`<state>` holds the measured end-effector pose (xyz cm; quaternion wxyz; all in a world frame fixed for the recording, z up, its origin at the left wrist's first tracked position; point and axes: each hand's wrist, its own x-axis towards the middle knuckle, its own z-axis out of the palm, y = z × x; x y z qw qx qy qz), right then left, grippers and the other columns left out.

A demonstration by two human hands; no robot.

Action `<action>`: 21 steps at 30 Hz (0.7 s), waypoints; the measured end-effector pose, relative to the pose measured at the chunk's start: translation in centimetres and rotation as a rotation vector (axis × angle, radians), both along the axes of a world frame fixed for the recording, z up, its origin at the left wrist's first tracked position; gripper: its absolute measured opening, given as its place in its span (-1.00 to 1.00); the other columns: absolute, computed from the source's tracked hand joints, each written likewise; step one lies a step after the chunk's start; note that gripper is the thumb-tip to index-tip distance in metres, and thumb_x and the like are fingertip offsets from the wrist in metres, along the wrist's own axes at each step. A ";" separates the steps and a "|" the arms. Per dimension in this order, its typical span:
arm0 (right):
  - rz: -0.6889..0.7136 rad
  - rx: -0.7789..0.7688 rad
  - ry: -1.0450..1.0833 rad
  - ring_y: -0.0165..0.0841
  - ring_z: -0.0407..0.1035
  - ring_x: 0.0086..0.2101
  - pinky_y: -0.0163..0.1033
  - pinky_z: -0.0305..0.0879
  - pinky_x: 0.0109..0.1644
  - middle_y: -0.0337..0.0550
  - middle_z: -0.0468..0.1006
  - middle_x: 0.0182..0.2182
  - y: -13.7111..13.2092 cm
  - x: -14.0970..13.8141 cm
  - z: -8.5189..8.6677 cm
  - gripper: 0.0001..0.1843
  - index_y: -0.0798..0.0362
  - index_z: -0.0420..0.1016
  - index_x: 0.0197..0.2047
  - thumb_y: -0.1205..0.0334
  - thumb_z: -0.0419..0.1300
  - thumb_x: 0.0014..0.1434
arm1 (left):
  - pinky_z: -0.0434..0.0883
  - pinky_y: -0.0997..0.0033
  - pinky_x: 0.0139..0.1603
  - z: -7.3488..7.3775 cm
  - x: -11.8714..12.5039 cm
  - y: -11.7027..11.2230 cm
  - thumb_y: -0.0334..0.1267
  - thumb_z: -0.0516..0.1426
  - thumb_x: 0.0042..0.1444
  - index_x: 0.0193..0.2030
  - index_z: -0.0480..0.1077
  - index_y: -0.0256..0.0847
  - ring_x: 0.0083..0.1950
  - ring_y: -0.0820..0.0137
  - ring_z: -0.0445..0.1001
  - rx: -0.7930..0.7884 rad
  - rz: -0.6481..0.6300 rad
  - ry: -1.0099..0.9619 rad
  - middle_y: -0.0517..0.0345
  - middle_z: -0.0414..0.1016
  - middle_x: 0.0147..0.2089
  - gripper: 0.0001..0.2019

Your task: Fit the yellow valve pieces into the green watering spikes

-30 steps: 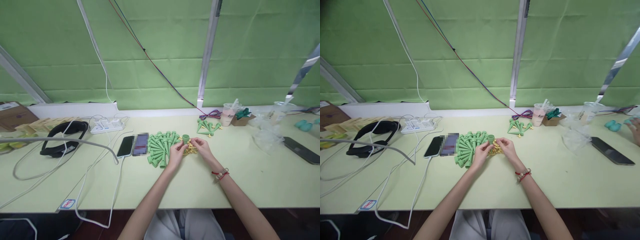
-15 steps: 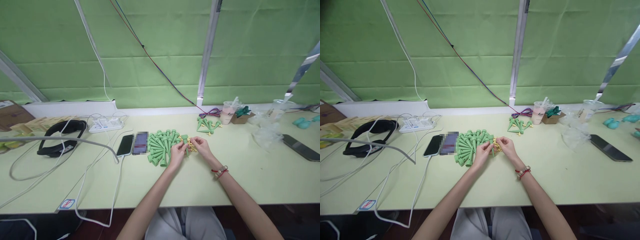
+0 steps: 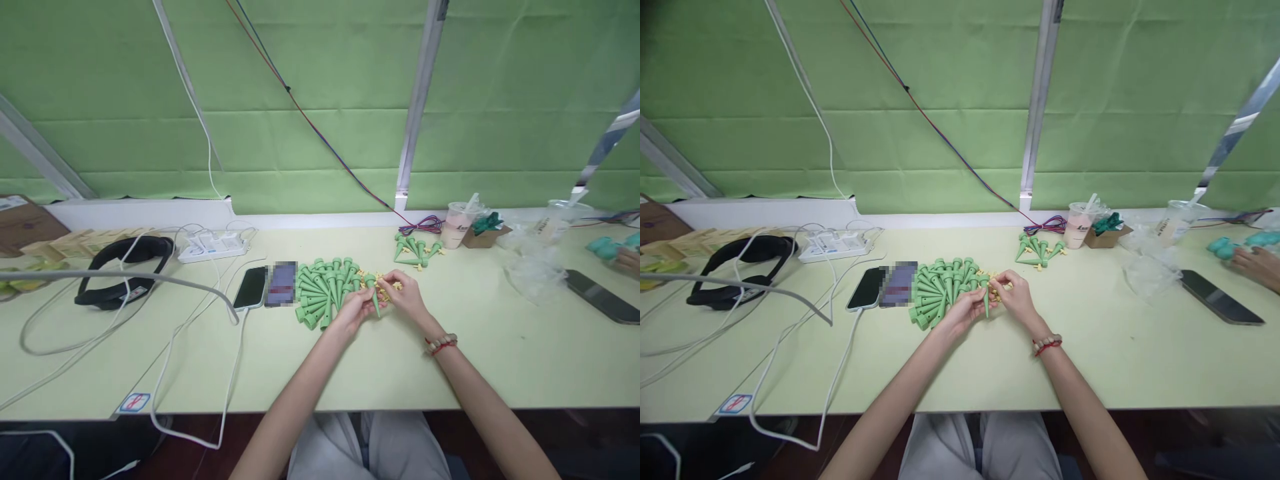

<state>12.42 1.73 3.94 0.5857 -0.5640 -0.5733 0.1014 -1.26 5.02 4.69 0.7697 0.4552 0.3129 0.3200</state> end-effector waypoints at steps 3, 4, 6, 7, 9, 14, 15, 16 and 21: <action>-0.003 0.005 0.062 -0.33 0.36 -0.43 -0.20 0.31 -0.30 -0.11 0.49 -0.48 0.0 -0.1 0.2 -0.74 0.07 0.44 -0.50 0.03 0.20 0.00 | 0.45 0.35 -0.26 0.1 0.0 0.0 -0.25 0.17 0.02 -0.38 0.44 -0.37 -0.46 0.42 0.48 0.115 0.036 0.004 0.01 0.52 -0.39 -0.83; 0.009 -0.008 0.128 -0.32 0.37 -0.42 -0.20 0.32 -0.29 -0.10 0.51 -0.46 0.0 -0.2 0.3 -0.73 0.07 0.45 -0.47 0.01 0.21 -0.01 | 0.45 0.36 -0.28 0.2 0.0 0.0 -0.23 0.17 0.01 -0.38 0.44 -0.34 -0.46 0.42 0.48 0.188 0.064 -0.002 0.04 0.52 -0.39 -0.82; 0.063 -0.055 0.288 -0.31 0.40 -0.40 -0.20 0.33 -0.28 -0.08 0.53 -0.42 0.1 -0.5 0.4 -0.67 0.07 0.47 -0.41 -0.05 0.23 -0.05 | 0.44 0.38 -0.29 0.4 0.0 0.1 -0.20 0.17 0.00 -0.40 0.43 -0.30 -0.42 0.41 0.48 0.344 0.122 -0.017 0.08 0.51 -0.38 -0.82; 0.097 -0.083 0.368 -0.31 0.40 -0.40 -0.20 0.34 -0.28 -0.09 0.54 -0.41 0.2 -0.7 0.5 -0.64 0.07 0.48 -0.39 -0.09 0.24 -0.08 | 0.43 0.39 -0.29 0.5 -0.1 0.0 -0.19 0.16 0.01 -0.41 0.43 -0.29 -0.39 0.40 0.47 0.411 0.149 -0.014 0.10 0.51 -0.38 -0.82; 0.150 -0.127 0.510 -0.34 0.40 -0.43 -0.22 0.34 -0.30 -0.13 0.54 -0.44 0.3 -0.9 0.5 -0.59 0.06 0.48 -0.40 -0.14 0.27 -0.14 | 0.42 0.40 -0.27 0.5 -0.1 0.0 -0.21 0.14 0.02 -0.43 0.44 -0.29 -0.35 0.39 0.46 0.558 0.216 0.032 0.11 0.50 -0.38 -0.83; 0.242 -0.228 0.802 -0.44 0.35 -0.51 -0.28 0.32 -0.32 -0.23 0.50 -0.54 0.3 -1.0 0.5 -0.57 0.06 0.48 -0.45 -0.10 0.37 -0.28 | 0.39 0.38 -0.18 0.2 -0.4 -0.1 -0.34 0.08 0.08 -0.25 0.50 -0.25 -0.17 0.36 0.45 0.927 0.378 0.206 0.03 0.51 -0.20 -0.82; 0.279 -0.255 0.841 -0.44 0.36 -0.49 -0.29 0.31 -0.31 -0.23 0.50 -0.53 0.2 -0.9 0.5 -0.59 0.06 0.48 -0.44 -0.06 0.39 -0.28 | 0.39 0.38 -0.16 0.1 -0.6 0.0 -0.38 0.06 0.10 -0.18 0.50 -0.23 -0.14 0.36 0.44 1.007 0.397 0.228 0.03 0.51 -0.17 -0.78; 0.327 -0.281 0.870 -0.44 0.36 -0.48 -0.30 0.30 -0.31 -0.24 0.50 -0.51 0.1 -0.8 0.6 -0.61 0.06 0.48 -0.42 -0.01 0.40 -0.28 | 0.39 0.37 -0.14 0.1 -0.7 0.0 -0.42 0.04 0.10 -0.12 0.48 -0.21 -0.13 0.36 0.44 1.094 0.408 0.249 0.03 0.51 -0.15 -0.74; 0.559 -0.375 0.958 -0.49 0.28 -0.50 -0.35 0.22 -0.34 -0.31 0.43 -0.53 -0.6 -0.2 1.4 -0.73 0.04 0.44 -0.48 0.17 0.41 -0.24 | 0.38 0.35 -0.13 0.1 -1.2 0.3 -0.44 0.04 0.11 -0.08 0.47 -0.14 -0.13 0.36 0.44 1.360 0.394 0.332 0.09 0.53 -0.17 -0.71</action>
